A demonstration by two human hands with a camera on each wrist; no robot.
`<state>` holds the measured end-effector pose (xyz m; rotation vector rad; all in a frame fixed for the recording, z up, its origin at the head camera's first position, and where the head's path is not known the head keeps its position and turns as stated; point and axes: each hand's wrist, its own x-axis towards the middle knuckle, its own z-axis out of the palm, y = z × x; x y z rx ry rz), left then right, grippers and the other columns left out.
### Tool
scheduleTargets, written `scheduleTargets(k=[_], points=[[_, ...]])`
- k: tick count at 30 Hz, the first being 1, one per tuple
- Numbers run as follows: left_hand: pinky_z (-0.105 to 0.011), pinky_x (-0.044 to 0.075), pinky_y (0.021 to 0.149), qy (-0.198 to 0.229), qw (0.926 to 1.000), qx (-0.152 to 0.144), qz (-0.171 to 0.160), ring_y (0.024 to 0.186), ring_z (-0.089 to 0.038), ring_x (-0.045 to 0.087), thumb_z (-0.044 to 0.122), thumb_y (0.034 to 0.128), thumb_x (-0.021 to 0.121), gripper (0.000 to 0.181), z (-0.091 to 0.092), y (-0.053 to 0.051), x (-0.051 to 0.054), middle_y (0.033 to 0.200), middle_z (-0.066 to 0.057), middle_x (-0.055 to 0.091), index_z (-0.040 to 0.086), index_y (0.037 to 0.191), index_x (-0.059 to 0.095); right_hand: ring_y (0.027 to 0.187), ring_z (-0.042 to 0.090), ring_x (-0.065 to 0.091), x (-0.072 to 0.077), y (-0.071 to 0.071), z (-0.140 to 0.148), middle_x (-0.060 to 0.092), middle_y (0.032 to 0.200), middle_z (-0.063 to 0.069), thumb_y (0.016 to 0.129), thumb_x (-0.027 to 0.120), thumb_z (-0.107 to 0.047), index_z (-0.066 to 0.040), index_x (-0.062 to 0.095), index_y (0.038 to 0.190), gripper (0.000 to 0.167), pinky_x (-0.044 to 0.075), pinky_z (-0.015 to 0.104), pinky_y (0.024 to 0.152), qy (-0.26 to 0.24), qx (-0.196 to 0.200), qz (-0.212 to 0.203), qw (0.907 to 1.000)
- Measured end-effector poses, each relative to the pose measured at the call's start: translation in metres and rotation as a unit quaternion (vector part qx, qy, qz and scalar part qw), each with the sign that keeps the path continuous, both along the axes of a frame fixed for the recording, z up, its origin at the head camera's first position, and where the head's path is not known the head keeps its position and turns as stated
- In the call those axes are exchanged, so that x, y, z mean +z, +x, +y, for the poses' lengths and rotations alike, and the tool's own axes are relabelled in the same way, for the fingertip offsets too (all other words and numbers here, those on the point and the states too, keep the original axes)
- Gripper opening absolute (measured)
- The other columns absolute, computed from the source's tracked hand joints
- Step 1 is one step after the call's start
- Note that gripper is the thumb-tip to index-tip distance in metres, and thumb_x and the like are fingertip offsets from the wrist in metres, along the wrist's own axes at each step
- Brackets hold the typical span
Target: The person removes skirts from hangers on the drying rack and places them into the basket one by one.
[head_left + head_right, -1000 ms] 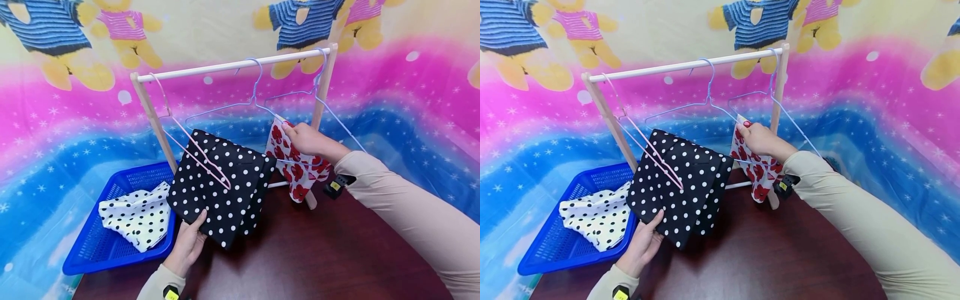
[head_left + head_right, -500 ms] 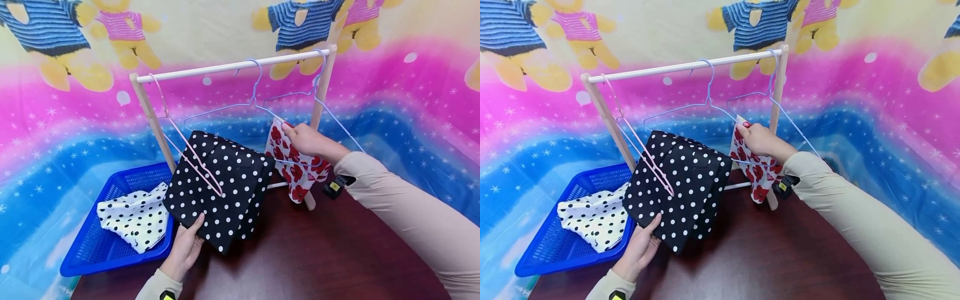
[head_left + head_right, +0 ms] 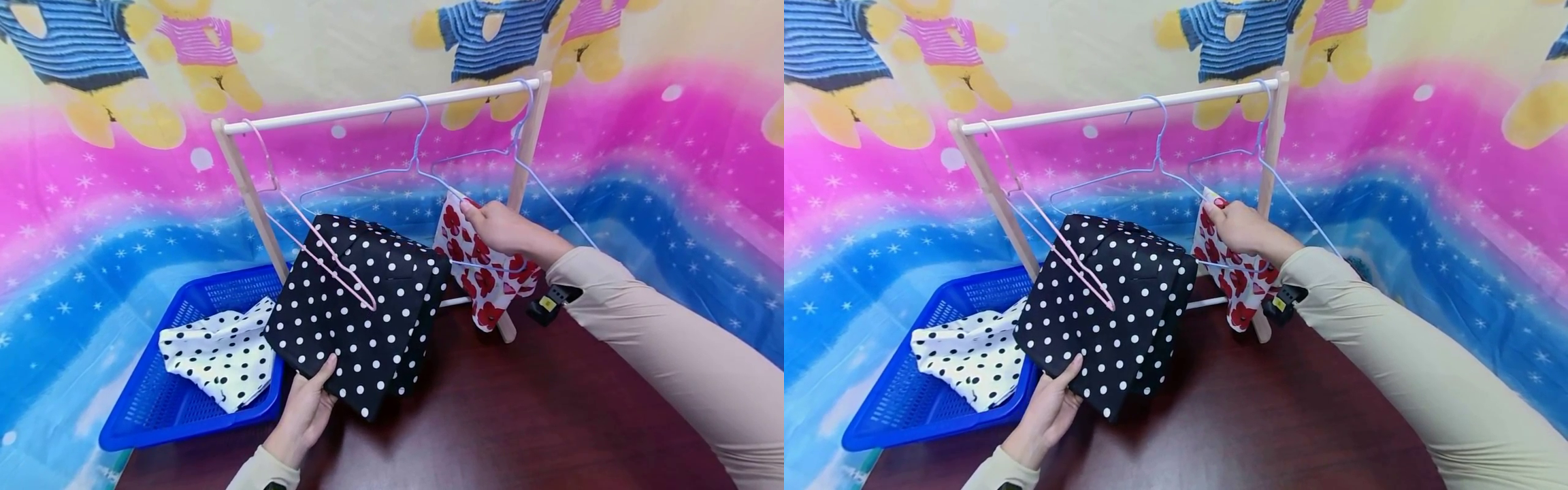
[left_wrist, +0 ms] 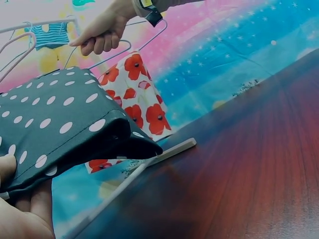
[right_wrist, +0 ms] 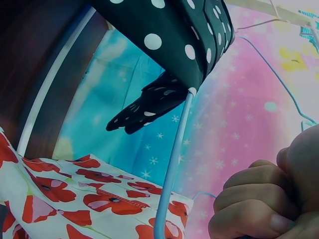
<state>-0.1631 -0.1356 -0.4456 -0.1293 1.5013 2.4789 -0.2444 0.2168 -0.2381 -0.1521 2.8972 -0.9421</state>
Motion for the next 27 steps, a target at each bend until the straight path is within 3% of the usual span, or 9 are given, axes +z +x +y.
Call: scheduleTargets(k=[13,16,18,20,22,23,25,27], points=[[-0.024,0.058,0.087,-0.014,0.9997,-0.008,0.017,0.101,-0.003,0.072,0.022,0.1048,0.056,0.015,-0.003,0.006,-0.005,0.108,0.012,0.075,0.02,0.12,0.056,0.041,0.011,0.029,0.0,0.0,0.001,0.031,0.051,-0.004,0.11,0.017,-0.047,-0.012,0.038,0.067,0.059,0.03,0.023,0.043,-0.001,0.003,-0.001,1.0],[-0.024,0.058,0.087,-0.014,0.9999,-0.006,0.006,0.1,-0.003,0.072,0.022,0.1045,0.057,0.015,-0.005,0.007,-0.004,0.107,0.012,0.076,0.021,0.119,0.057,0.041,0.01,0.028,0.0,0.0,0.002,0.031,0.051,-0.004,0.11,0.017,-0.048,-0.006,0.046,0.077,0.061,0.029,0.024,0.043,-0.004,0.009,-0.005,0.9999],[-0.025,0.057,0.088,-0.016,0.9999,-0.003,-0.002,0.1,-0.003,0.073,0.021,0.1045,0.057,0.014,-0.007,0.008,-0.003,0.107,0.012,0.076,0.021,0.118,0.057,0.041,0.01,0.028,0.001,0.0,0.003,0.031,0.051,-0.004,0.11,0.017,-0.048,0.0,0.059,0.098,0.065,0.029,0.024,0.043,-0.006,0.014,-0.005,0.9999],[-0.025,0.057,0.088,-0.018,0.9998,-0.002,-0.009,0.1,-0.004,0.073,0.021,0.1046,0.056,0.014,-0.009,0.009,-0.001,0.107,0.012,0.076,0.021,0.118,0.057,0.04,0.011,0.027,0.001,0.0,0.004,0.031,0.05,-0.004,0.11,0.017,-0.047,0.005,0.058,0.125,0.068,0.028,0.024,0.042,-0.007,0.019,-0.002,0.9998],[-0.025,0.057,0.089,-0.022,0.9997,-0.001,-0.013,0.101,-0.004,0.073,0.02,0.1048,0.056,0.013,-0.011,0.009,0.0,0.107,0.012,0.076,0.021,0.118,0.058,0.04,0.011,0.027,0.001,-0.001,0.005,0.03,0.05,-0.004,0.11,0.017,-0.047,0.006,0.057,0.129,0.069,0.027,0.024,0.042,-0.006,0.02,-0.001,0.9998],[-0.026,0.057,0.089,-0.023,0.9996,-0.001,-0.015,0.101,-0.004,0.073,0.02,0.1048,0.056,0.014,-0.012,0.009,0.001,0.107,0.012,0.076,0.021,0.118,0.057,0.04,0.011,0.027,0.001,-0.001,0.005,0.03,0.049,-0.004,0.11,0.017,-0.047,0.005,0.061,0.122,0.069,0.027,0.024,0.042,-0.006,0.019,0.001,0.9998],[-0.025,0.057,0.089,-0.026,0.9995,-0.001,-0.017,0.1,-0.004,0.073,0.02,0.1048,0.056,0.014,-0.013,0.01,0.002,0.106,0.012,0.076,0.022,0.118,0.056,0.04,0.011,0.028,0.001,-0.001,0.005,0.03,0.049,-0.004,0.11,0.018,-0.048,-0.001,0.062,0.089,0.068,0.028,0.023,0.042,-0.004,0.015,0.003,0.9999],[-0.025,0.058,0.088,-0.032,0.9994,-0.001,-0.017,0.1,-0.004,0.073,0.021,0.1048,0.056,0.014,-0.015,0.009,0.003,0.106,0.012,0.076,0.021,0.119,0.056,0.04,0.011,0.028,0.0,-0.001,0.006,0.03,0.049,-0.004,0.11,0.018,-0.049,-0.009,0.045,0.066,0.065,0.028,0.023,0.042,-0.004,0.011,0.005,0.9999]])
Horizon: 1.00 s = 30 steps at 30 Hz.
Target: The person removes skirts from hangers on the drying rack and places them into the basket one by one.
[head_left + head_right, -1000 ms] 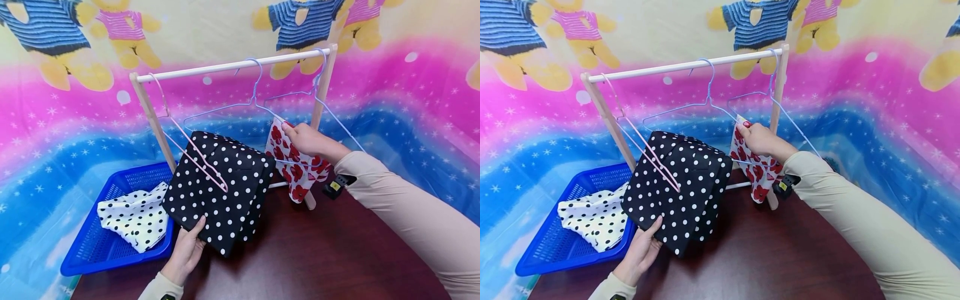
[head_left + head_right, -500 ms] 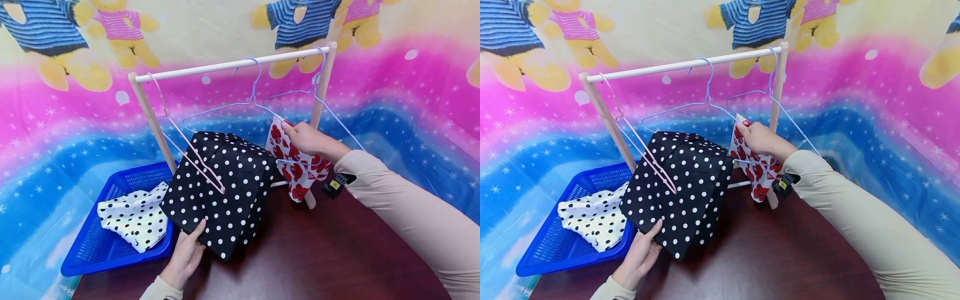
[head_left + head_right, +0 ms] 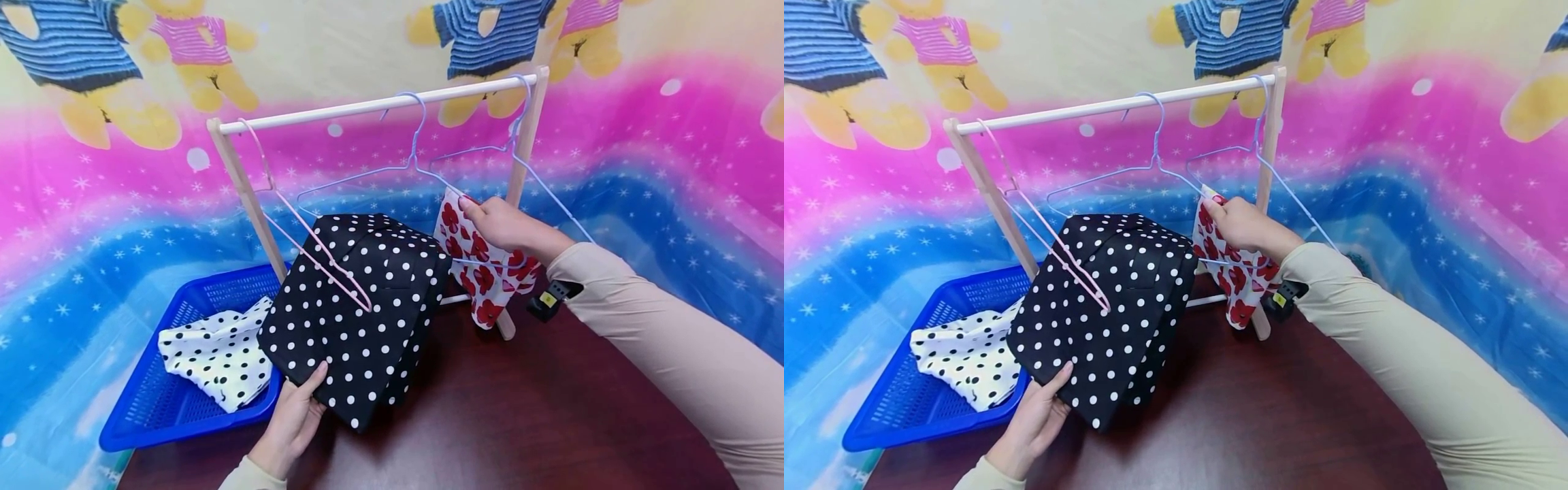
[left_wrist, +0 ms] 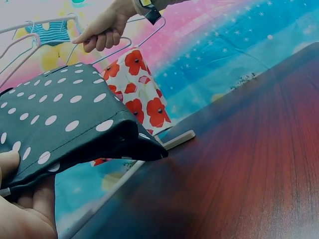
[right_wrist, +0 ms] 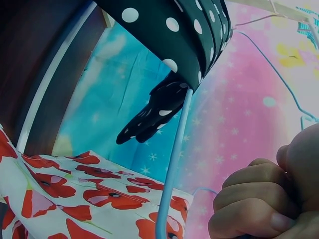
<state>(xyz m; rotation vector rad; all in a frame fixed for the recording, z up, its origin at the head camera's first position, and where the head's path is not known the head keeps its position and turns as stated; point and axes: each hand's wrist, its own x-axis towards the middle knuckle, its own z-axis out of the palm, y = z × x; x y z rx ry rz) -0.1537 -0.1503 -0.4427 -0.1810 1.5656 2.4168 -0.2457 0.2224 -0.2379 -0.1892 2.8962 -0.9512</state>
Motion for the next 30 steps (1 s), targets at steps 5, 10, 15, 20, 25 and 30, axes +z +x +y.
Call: scheduleTargets(k=[5,10,15,20,25,30], points=[[-0.026,0.058,0.088,-0.008,1.0,0.003,0.0,0.099,-0.005,0.073,0.021,0.1047,0.056,0.013,-0.003,0.0,0.001,0.105,0.012,0.076,0.021,0.118,0.056,0.04,0.011,0.027,0.0,-0.001,0.002,0.029,0.049,-0.005,0.11,0.017,-0.049,-0.017,0.033,0.057,0.064,0.028,0.023,0.042,-0.001,-0.002,0.003,1.0],[-0.026,0.057,0.088,-0.015,0.9999,0.005,0.0,0.1,-0.004,0.073,0.022,0.1047,0.056,0.014,-0.006,0.0,0.001,0.106,0.012,0.076,0.021,0.119,0.055,0.04,0.011,0.028,-0.001,0.0,0.002,0.029,0.048,-0.005,0.11,0.019,-0.049,-0.016,0.033,0.056,0.064,0.028,0.023,0.042,-0.004,-0.003,0.001,1.0],[-0.026,0.057,0.088,-0.012,0.9999,0.002,-0.002,0.099,-0.004,0.073,0.022,0.1052,0.055,0.013,-0.006,0.003,0.0,0.105,0.013,0.076,0.021,0.118,0.055,0.04,0.011,0.029,-0.001,0.0,0.001,0.03,0.048,-0.004,0.11,0.019,-0.049,-0.016,0.033,0.057,0.064,0.028,0.023,0.042,-0.012,-0.002,-0.001,0.9999],[-0.025,0.057,0.09,-0.004,1.0,-0.008,-0.004,0.101,-0.005,0.073,0.022,0.1053,0.055,0.015,-0.003,0.006,-0.002,0.107,0.012,0.076,0.021,0.12,0.054,0.04,0.011,0.028,-0.001,0.0,0.001,0.029,0.049,-0.005,0.109,0.019,-0.052,-0.017,0.033,0.058,0.063,0.027,0.023,0.041,-0.021,-0.004,-0.01,0.9997],[-0.026,0.057,0.09,-0.008,0.9999,-0.008,-0.008,0.102,-0.004,0.073,0.023,0.1052,0.055,0.016,-0.001,0.009,-0.003,0.108,0.012,0.076,0.02,0.121,0.054,0.04,0.011,0.028,-0.001,0.0,0.0,0.03,0.049,-0.005,0.108,0.017,-0.054,-0.017,0.033,0.059,0.064,0.027,0.024,0.041,-0.017,-0.009,-0.011,0.9997],[-0.026,0.057,0.091,-0.018,0.9997,-0.004,-0.013,0.102,-0.004,0.072,0.024,0.1047,0.056,0.019,-0.003,0.011,-0.002,0.109,0.013,0.076,0.02,0.122,0.052,0.04,0.011,0.029,-0.001,0.001,0.0,0.03,0.048,-0.004,0.109,0.018,-0.054,-0.017,0.032,0.058,0.064,0.028,0.024,0.041,-0.016,-0.009,-0.011,0.9998]])
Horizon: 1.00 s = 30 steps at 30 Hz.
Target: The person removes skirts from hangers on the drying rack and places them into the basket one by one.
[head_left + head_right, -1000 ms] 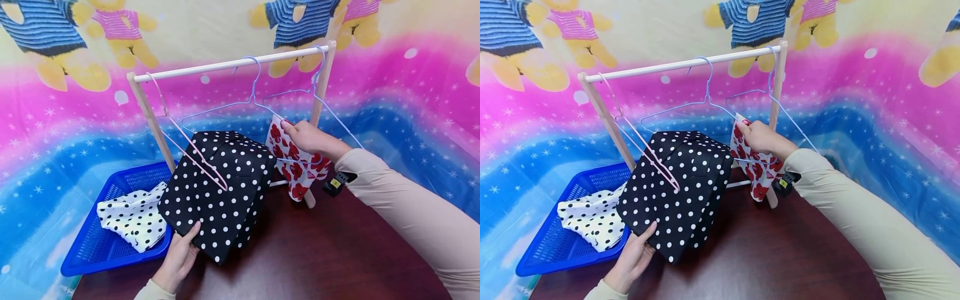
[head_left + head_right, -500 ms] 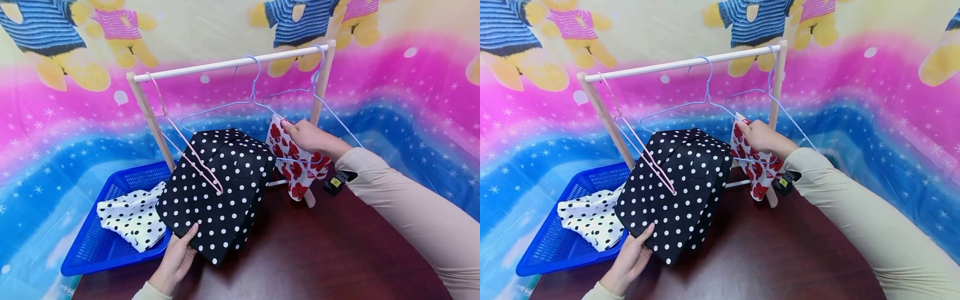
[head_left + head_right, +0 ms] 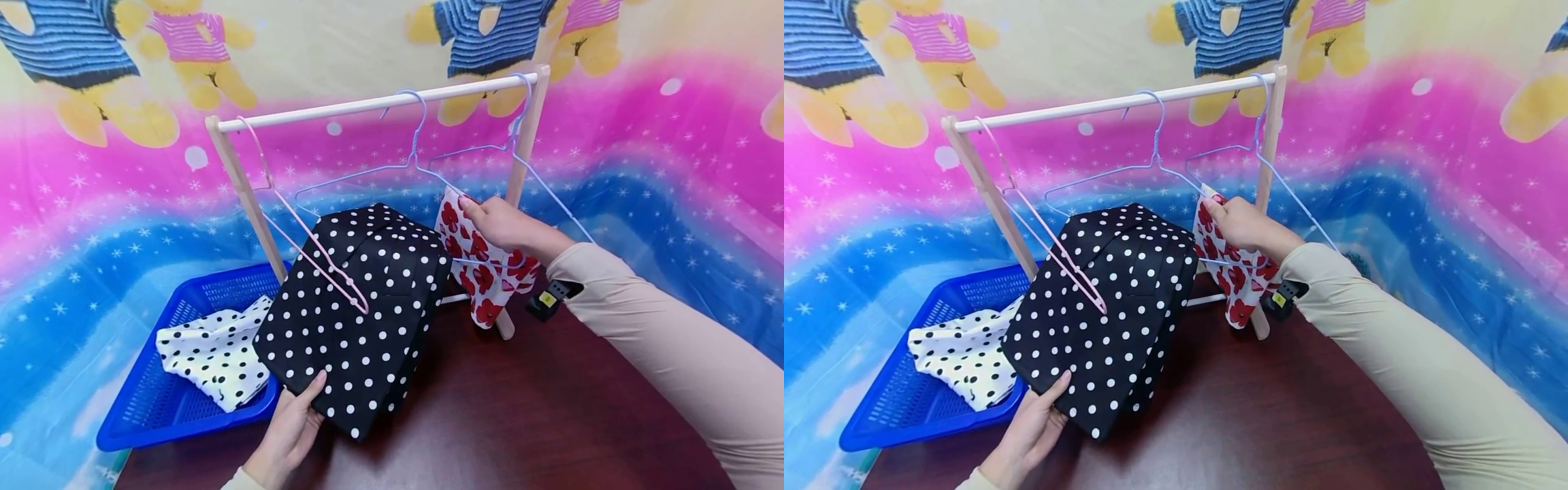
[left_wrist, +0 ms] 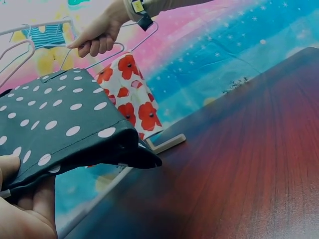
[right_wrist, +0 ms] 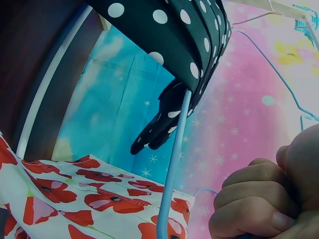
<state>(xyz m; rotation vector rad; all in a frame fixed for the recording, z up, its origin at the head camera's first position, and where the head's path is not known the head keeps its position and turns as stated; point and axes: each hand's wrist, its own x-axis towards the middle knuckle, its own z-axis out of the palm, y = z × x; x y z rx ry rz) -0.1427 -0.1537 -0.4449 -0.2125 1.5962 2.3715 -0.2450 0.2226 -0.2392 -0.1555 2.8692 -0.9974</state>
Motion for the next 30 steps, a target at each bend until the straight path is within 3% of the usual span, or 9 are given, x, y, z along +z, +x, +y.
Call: scheduleTargets(k=[10,20,30], points=[[-0.026,0.058,0.087,-0.01,0.9999,-0.002,0.008,0.098,-0.005,0.074,0.022,0.1055,0.055,0.01,-0.009,0.003,0.005,0.104,0.013,0.077,0.022,0.116,0.055,0.04,0.011,0.03,0.002,0.001,0.002,0.03,0.049,-0.005,0.108,0.019,-0.055,-0.016,0.035,0.062,0.063,0.029,0.023,0.042,-0.001,0.0,-0.008,1.0],[-0.026,0.058,0.087,-0.015,0.9999,0.0,0.005,0.099,-0.005,0.074,0.023,0.1054,0.055,0.011,-0.01,0.004,0.008,0.105,0.012,0.077,0.023,0.117,0.055,0.04,0.011,0.029,0.002,0.0,0.007,0.031,0.047,-0.005,0.109,0.022,-0.053,-0.017,0.036,0.054,0.067,0.028,0.023,0.041,0.004,0.003,0.001,1.0],[-0.026,0.058,0.087,-0.027,0.999,-0.007,0.036,0.099,-0.005,0.073,0.023,0.1056,0.054,0.013,-0.016,0.005,0.021,0.108,0.012,0.076,0.023,0.118,0.057,0.041,0.011,0.031,0.001,-0.001,0.009,0.031,0.049,-0.004,0.108,0.019,-0.054,-0.015,0.035,0.057,0.066,0.03,0.024,0.043,0.012,0.0,0.007,0.9999]])
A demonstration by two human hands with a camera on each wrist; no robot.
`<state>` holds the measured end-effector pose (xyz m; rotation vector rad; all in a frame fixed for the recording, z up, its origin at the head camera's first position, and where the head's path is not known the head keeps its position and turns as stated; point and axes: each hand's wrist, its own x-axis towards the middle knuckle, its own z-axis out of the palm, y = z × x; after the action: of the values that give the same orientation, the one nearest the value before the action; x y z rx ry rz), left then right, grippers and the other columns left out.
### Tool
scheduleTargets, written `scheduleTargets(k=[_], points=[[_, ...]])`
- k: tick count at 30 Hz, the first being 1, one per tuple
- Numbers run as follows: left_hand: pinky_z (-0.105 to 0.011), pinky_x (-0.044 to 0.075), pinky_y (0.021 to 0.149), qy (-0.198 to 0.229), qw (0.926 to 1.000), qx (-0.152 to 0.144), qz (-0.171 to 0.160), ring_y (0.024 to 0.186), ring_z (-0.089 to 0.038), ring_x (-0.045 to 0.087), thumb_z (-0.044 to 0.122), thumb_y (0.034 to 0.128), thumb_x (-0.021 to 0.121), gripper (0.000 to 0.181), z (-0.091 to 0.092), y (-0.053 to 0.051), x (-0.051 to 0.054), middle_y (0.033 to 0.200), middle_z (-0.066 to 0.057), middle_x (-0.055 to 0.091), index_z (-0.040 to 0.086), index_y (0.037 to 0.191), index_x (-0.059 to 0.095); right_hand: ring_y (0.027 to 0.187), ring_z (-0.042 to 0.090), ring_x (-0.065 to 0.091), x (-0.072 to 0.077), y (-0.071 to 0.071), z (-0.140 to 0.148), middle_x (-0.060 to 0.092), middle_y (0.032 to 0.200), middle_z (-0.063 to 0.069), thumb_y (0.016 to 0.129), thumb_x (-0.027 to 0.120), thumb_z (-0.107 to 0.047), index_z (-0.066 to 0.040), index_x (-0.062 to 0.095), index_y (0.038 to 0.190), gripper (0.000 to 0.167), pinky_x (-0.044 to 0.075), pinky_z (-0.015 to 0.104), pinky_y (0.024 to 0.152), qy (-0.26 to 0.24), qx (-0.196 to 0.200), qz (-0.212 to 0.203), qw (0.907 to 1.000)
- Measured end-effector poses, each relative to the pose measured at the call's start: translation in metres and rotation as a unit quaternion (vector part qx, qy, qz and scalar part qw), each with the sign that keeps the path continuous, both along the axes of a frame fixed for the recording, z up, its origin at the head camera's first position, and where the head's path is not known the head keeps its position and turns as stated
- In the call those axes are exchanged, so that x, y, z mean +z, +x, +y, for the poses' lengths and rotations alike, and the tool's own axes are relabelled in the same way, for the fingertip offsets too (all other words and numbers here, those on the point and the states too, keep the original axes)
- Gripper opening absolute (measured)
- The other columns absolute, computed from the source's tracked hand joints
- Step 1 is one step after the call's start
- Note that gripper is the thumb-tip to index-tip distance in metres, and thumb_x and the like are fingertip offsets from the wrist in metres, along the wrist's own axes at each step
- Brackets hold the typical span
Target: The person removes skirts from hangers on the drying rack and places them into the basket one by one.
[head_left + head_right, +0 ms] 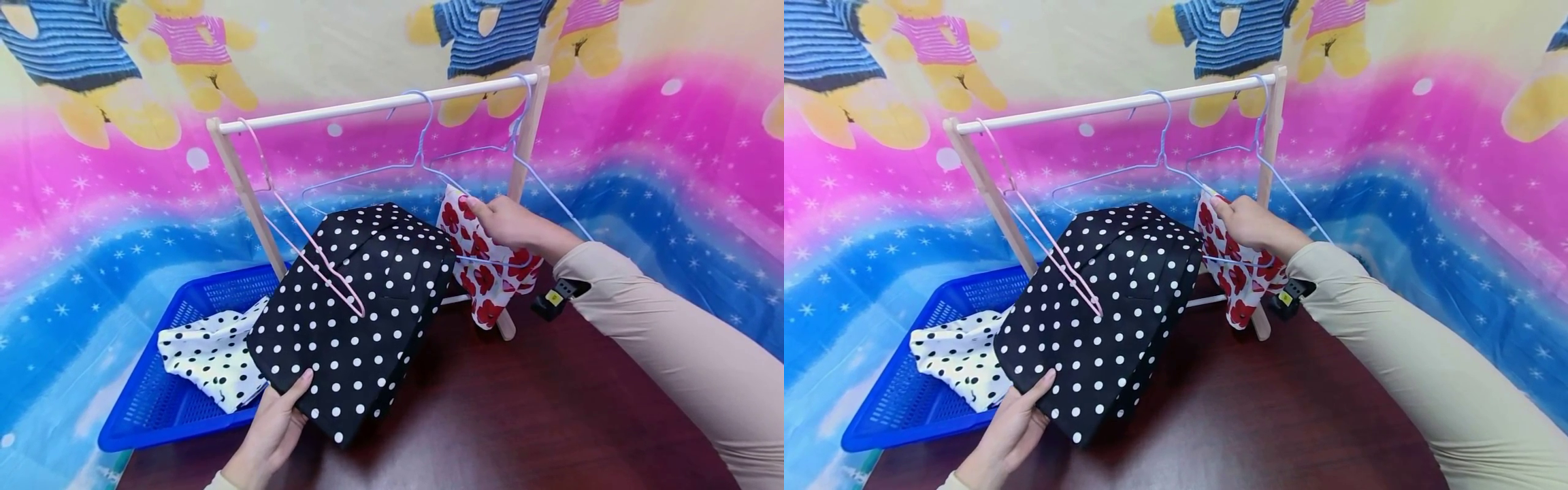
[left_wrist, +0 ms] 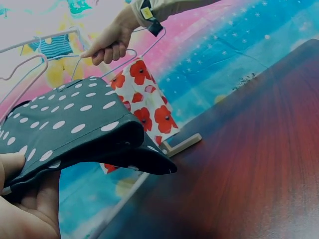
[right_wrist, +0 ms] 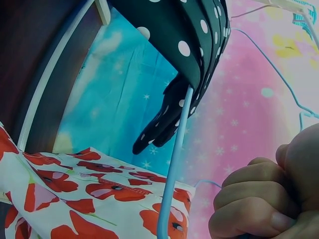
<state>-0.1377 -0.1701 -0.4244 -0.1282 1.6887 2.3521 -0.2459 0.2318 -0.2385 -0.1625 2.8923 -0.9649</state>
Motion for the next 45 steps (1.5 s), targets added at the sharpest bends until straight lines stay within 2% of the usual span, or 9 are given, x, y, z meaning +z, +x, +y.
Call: scheduleTargets(k=[6,12,21,26,32,36,40,45], points=[[-0.027,0.059,0.088,-0.017,0.9999,0.002,0.0,0.1,-0.005,0.073,0.023,0.1053,0.055,0.016,-0.004,0.0,0.007,0.109,0.012,0.075,0.022,0.121,0.055,0.04,0.011,0.03,0.001,0.0,0.0,0.031,0.049,-0.004,0.109,0.02,-0.052,-0.016,0.035,0.058,0.065,0.029,0.024,0.043,-0.003,0.001,-0.005,1.0],[-0.026,0.058,0.089,-0.033,0.9994,0.004,0.003,0.1,-0.004,0.073,0.024,0.1052,0.055,0.013,-0.009,0.0,0.008,0.109,0.013,0.075,0.024,0.118,0.059,0.041,0.01,0.026,0.002,0.0,0.001,0.028,0.049,-0.005,0.11,0.02,-0.048,-0.015,0.033,0.059,0.062,0.028,0.024,0.043,-0.007,-0.004,0.001,1.0],[-0.027,0.059,0.088,-0.025,0.9996,-0.001,0.011,0.099,-0.006,0.073,0.022,0.1055,0.054,0.013,-0.007,0.002,-0.002,0.107,0.011,0.076,0.023,0.117,0.059,0.041,0.01,0.024,0.0,0.0,0.003,0.026,0.049,-0.005,0.11,0.02,-0.047,-0.016,0.031,0.057,0.062,0.026,0.024,0.043,-0.02,-0.002,0.005,0.9998],[-0.028,0.059,0.086,-0.029,0.9995,0.007,-0.005,0.097,-0.008,0.074,0.021,0.1048,0.055,0.015,0.001,0.003,-0.009,0.106,0.01,0.076,0.019,0.119,0.056,0.041,0.01,0.027,-0.002,-0.002,0.002,0.028,0.049,-0.006,0.109,0.02,-0.053,-0.017,0.033,0.057,0.064,0.028,0.025,0.043,-0.02,0.001,0.001,0.9998],[-0.03,0.06,0.086,-0.023,0.9997,0.001,0.006,0.097,-0.009,0.074,0.02,0.1044,0.056,0.013,0.003,0.005,-0.012,0.106,0.009,0.075,0.021,0.117,0.057,0.042,0.011,0.029,-0.002,-0.002,0.002,0.031,0.049,-0.005,0.108,0.02,-0.054,-0.017,0.035,0.057,0.065,0.03,0.027,0.044,-0.014,-0.001,0.001,0.9999],[-0.03,0.06,0.086,-0.03,0.9995,0.002,0.008,0.098,-0.009,0.074,0.019,0.104,0.056,0.015,0.001,0.005,-0.01,0.107,0.01,0.074,0.02,0.119,0.056,0.041,0.011,0.027,-0.002,-0.001,0.003,0.029,0.049,-0.005,0.109,0.017,-0.051,-0.015,0.035,0.057,0.066,0.03,0.028,0.044,-0.012,-0.002,0.0,0.9999],[-0.028,0.06,0.084,-0.048,0.9986,0.02,-0.002,0.096,-0.008,0.074,0.02,0.103,0.058,0.017,-0.001,0.002,-0.006,0.105,0.01,0.075,0.018,0.12,0.056,0.041,0.01,0.025,-0.002,0.0,0.003,0.028,0.05,-0.005,0.109,0.015,-0.051,-0.016,0.034,0.058,0.065,0.028,0.027,0.044,-0.007,0.003,-0.002,1.0],[-0.026,0.06,0.085,-0.064,0.9974,0.028,-0.019,0.097,-0.008,0.074,0.023,0.1019,0.061,0.034,0.001,-0.003,0.002,0.105,0.008,0.076,0.009,0.131,0.051,0.042,0.01,0.025,-0.004,0.001,0.0,0.029,0.05,-0.005,0.109,0.015,-0.051,-0.015,0.036,0.058,0.066,0.027,0.026,0.043,-0.001,0.001,-0.002,1.0]])
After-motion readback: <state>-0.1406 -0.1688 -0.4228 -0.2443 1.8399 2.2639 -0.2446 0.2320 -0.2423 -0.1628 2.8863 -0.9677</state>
